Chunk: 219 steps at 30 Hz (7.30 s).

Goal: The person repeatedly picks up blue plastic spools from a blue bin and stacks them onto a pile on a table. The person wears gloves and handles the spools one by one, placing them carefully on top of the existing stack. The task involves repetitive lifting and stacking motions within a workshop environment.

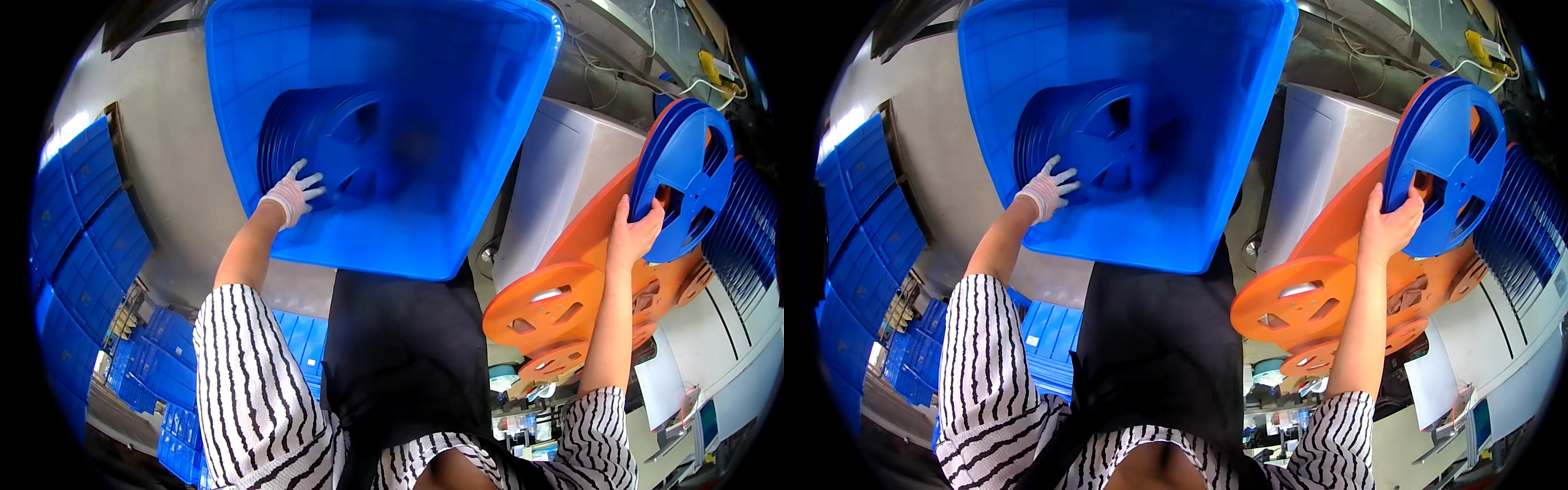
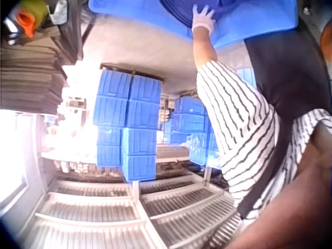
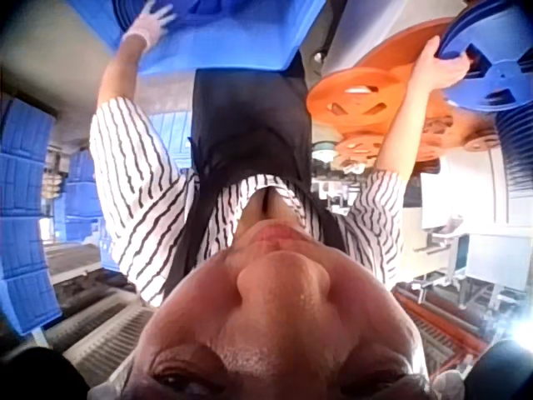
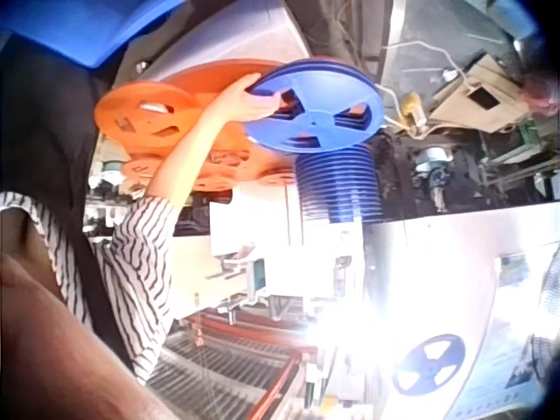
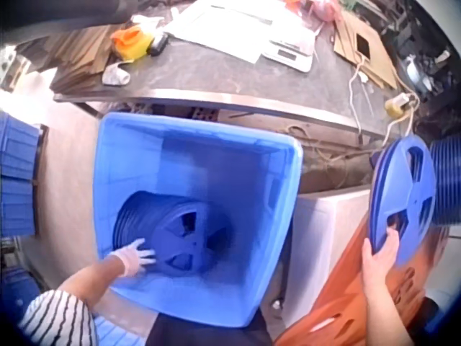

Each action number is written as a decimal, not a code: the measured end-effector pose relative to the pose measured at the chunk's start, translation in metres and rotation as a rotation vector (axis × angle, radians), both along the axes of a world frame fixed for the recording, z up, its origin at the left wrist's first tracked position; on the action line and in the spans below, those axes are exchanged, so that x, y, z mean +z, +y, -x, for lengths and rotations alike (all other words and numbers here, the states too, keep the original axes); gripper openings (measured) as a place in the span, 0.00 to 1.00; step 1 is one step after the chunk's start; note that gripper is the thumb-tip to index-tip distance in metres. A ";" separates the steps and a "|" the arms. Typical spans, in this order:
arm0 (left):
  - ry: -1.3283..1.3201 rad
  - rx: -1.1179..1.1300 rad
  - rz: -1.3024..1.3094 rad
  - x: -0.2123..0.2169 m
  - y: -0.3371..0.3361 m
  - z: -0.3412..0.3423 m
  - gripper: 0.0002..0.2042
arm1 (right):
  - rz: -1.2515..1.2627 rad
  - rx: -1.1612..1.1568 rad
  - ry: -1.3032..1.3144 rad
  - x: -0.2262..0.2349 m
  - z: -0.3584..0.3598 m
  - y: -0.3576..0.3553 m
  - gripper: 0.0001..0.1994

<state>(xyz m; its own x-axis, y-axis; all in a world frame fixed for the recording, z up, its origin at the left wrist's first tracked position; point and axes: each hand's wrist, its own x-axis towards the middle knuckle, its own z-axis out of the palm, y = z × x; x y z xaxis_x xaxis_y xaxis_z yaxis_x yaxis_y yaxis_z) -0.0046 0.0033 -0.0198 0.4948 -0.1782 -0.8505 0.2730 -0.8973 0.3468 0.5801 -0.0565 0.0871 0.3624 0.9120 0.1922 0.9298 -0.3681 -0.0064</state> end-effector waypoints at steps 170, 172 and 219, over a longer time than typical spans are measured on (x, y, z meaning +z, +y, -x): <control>-0.969 1.860 2.460 0.440 -0.125 -0.049 0.34 | -0.379 -0.272 1.670 0.373 0.345 -0.107 0.23; -0.976 1.938 2.367 0.441 -0.124 -0.048 0.35 | -0.458 -0.262 1.679 0.359 0.346 -0.104 0.22; -0.586 2.006 1.349 0.173 -0.142 -0.096 0.32 | -0.021 -0.392 1.872 0.256 0.405 -0.086 0.18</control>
